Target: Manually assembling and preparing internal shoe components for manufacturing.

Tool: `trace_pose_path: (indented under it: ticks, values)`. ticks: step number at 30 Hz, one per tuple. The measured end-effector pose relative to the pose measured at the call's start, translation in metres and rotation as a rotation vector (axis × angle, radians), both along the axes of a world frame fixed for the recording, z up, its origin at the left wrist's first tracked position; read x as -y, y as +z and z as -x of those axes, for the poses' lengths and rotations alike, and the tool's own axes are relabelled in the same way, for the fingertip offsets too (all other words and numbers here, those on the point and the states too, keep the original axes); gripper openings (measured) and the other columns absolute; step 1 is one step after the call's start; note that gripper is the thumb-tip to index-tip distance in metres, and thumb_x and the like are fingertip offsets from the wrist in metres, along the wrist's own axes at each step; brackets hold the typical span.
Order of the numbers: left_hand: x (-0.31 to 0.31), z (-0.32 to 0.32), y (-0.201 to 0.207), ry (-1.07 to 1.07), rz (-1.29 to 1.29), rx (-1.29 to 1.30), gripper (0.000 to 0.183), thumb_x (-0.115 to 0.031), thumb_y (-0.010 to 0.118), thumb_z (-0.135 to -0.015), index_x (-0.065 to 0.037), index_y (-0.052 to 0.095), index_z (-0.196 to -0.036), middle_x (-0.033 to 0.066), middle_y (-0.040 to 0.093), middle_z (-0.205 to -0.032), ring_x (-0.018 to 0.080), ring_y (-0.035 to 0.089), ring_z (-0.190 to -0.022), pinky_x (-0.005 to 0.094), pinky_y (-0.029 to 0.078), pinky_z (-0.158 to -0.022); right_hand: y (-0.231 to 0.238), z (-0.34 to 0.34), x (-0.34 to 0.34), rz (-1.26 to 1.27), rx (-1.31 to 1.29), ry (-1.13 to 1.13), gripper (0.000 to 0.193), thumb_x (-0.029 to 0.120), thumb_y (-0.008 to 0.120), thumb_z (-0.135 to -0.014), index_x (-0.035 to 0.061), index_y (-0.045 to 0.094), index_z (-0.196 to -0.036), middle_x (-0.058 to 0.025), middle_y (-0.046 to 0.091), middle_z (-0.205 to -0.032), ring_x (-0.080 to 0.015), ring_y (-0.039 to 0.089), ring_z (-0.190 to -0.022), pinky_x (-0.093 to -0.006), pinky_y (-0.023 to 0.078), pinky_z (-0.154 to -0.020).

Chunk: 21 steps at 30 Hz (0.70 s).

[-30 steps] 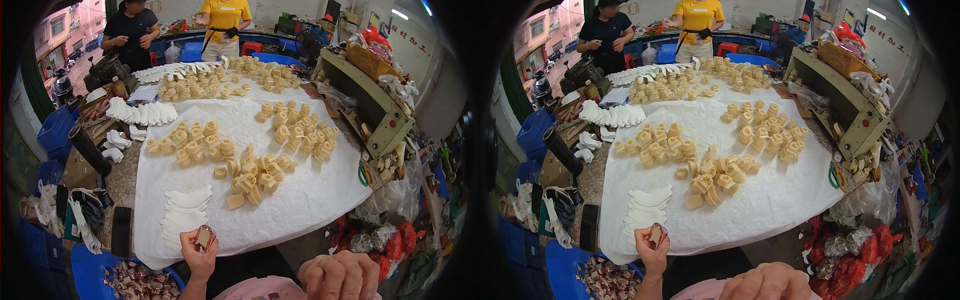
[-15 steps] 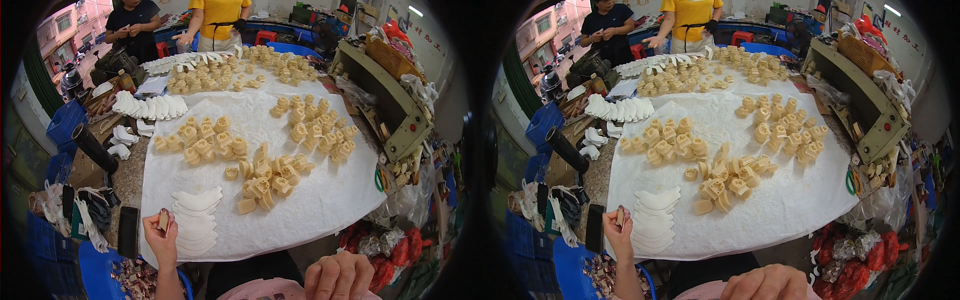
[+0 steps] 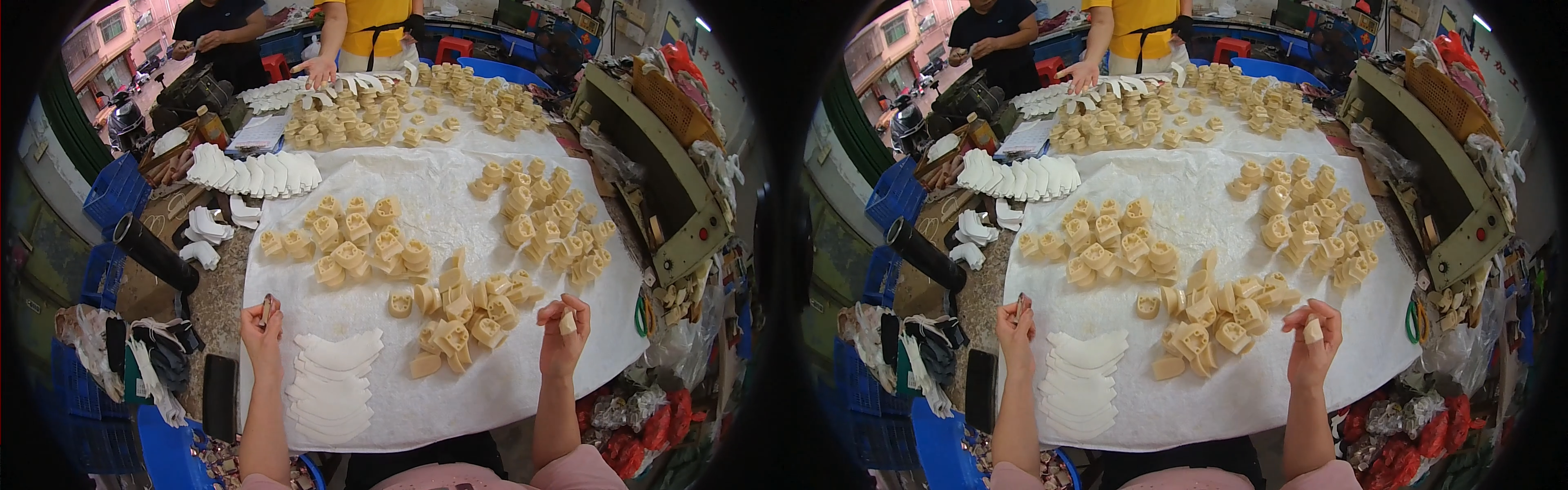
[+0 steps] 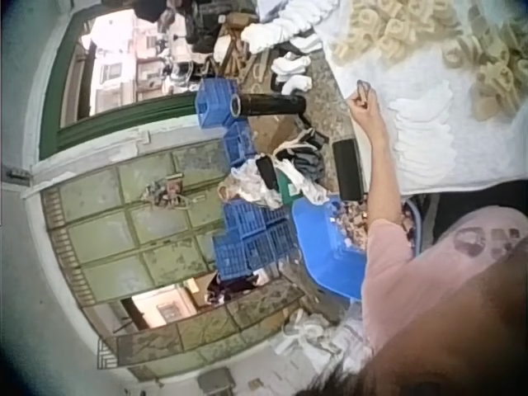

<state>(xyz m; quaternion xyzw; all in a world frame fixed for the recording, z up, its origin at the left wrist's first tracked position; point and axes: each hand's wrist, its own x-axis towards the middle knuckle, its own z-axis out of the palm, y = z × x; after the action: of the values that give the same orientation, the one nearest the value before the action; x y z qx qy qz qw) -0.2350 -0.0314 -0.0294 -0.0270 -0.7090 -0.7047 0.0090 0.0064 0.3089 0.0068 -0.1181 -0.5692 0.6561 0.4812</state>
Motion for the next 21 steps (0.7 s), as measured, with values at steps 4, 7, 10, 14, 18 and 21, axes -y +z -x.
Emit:
trace_pose_path:
  ticks: [4, 7, 10, 14, 18, 21]
  values:
    - [-0.001, 0.002, -0.007, 0.013, -0.029, -0.005, 0.021, -0.004, 0.062, -0.081, -0.005, 0.045, -0.093, 0.0032, 0.055, -0.085, 0.0042, 0.046, -0.063, 0.0184, 0.037, -0.053, -0.044, 0.005, -0.015, -0.137, 0.174, -0.265, 0.022, 0.015, 0.047, -0.091, 0.0042, 0.051, -0.110, -0.0071, 0.056, -0.079, -0.0120, 0.047, -0.063, -0.0244, 0.039, -0.060]
    - [-0.004, 0.002, -0.009, 0.029, -0.034, -0.001, 0.021, -0.004, 0.062, -0.082, -0.005, 0.045, -0.094, 0.0036, 0.055, -0.086, 0.0045, 0.046, -0.063, 0.0188, 0.037, -0.054, -0.056, 0.007, -0.020, -0.195, 0.258, -0.356, 0.019, 0.016, 0.044, -0.094, 0.0051, 0.051, -0.108, -0.0040, 0.054, -0.076, -0.0082, 0.044, -0.059, -0.0210, 0.036, -0.053]
    - [-0.002, 0.001, -0.008, 0.044, -0.031, -0.021, 0.021, -0.004, 0.061, -0.082, -0.004, 0.045, -0.095, 0.0045, 0.055, -0.087, 0.0052, 0.046, -0.064, 0.0194, 0.038, -0.055, -0.057, 0.015, -0.021, 0.003, 0.352, -0.357, 0.019, 0.018, 0.044, -0.095, 0.0056, 0.051, -0.107, -0.0025, 0.053, -0.075, -0.0073, 0.042, -0.056, -0.0199, 0.034, -0.050]
    - [-0.003, 0.001, -0.009, 0.028, -0.028, -0.035, 0.019, -0.004, 0.057, -0.083, -0.005, 0.043, -0.096, 0.0039, 0.053, -0.089, 0.0054, 0.042, -0.062, 0.0202, 0.037, -0.056, -0.060, 0.015, -0.025, 0.023, 0.377, -0.354, 0.019, 0.020, 0.044, -0.095, 0.0059, 0.051, -0.105, -0.0017, 0.053, -0.073, -0.0065, 0.042, -0.055, -0.0196, 0.034, -0.049]
    - [-0.001, 0.002, -0.011, 0.016, -0.036, -0.022, 0.019, -0.004, 0.056, -0.083, -0.005, 0.043, -0.097, 0.0040, 0.053, -0.089, 0.0054, 0.042, -0.062, 0.0204, 0.037, -0.057, -0.059, 0.015, -0.027, 0.059, 0.377, -0.344, 0.019, 0.021, 0.045, -0.095, 0.0061, 0.051, -0.105, -0.0020, 0.053, -0.072, -0.0069, 0.042, -0.054, -0.0196, 0.034, -0.049]
    - [-0.001, 0.002, -0.011, 0.021, -0.039, -0.004, 0.018, -0.004, 0.056, -0.084, -0.005, 0.043, -0.096, 0.0044, 0.053, -0.089, 0.0055, 0.042, -0.062, 0.0207, 0.037, -0.056, -0.060, 0.014, -0.027, 0.068, 0.367, -0.336, 0.019, 0.021, 0.045, -0.095, 0.0058, 0.051, -0.105, -0.0021, 0.053, -0.072, -0.0072, 0.042, -0.054, -0.0196, 0.034, -0.049]
